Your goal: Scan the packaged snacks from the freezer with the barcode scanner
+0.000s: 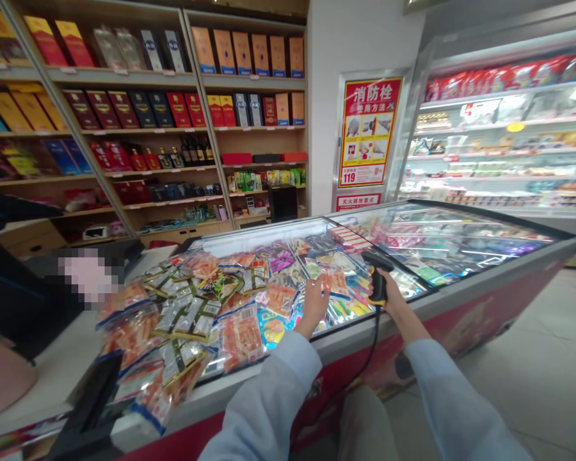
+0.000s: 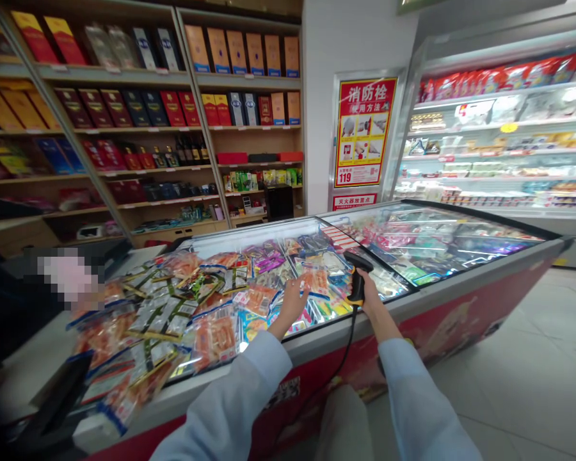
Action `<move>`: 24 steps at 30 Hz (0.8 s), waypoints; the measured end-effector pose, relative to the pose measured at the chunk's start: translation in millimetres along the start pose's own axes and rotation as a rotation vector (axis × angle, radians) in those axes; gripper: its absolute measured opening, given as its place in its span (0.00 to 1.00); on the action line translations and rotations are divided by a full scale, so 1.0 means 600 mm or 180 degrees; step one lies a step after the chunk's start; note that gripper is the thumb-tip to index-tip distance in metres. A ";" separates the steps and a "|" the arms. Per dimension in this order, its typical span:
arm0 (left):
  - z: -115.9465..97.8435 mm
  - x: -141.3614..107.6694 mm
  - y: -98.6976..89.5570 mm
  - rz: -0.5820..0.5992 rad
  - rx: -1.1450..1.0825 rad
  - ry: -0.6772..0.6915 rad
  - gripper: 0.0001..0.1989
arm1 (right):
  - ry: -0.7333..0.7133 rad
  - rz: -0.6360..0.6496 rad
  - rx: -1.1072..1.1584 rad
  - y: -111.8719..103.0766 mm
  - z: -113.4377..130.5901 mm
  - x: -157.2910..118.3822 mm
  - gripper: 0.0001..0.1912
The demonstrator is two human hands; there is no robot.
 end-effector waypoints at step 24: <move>0.093 -0.011 -0.448 -0.1460 0.0347 -0.0102 0.14 | 0.0343 0.1266 0.0204 0.313 -0.079 -0.083 0.12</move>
Point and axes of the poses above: each hand's wrist, its own x-axis towards the middle knuckle, its own y-axis out of the palm, z = x × y, the point moved 7 cm from there along x, towards the middle knuckle, and after that the axes turned 10 degrees about x, right-handed, at the moved point
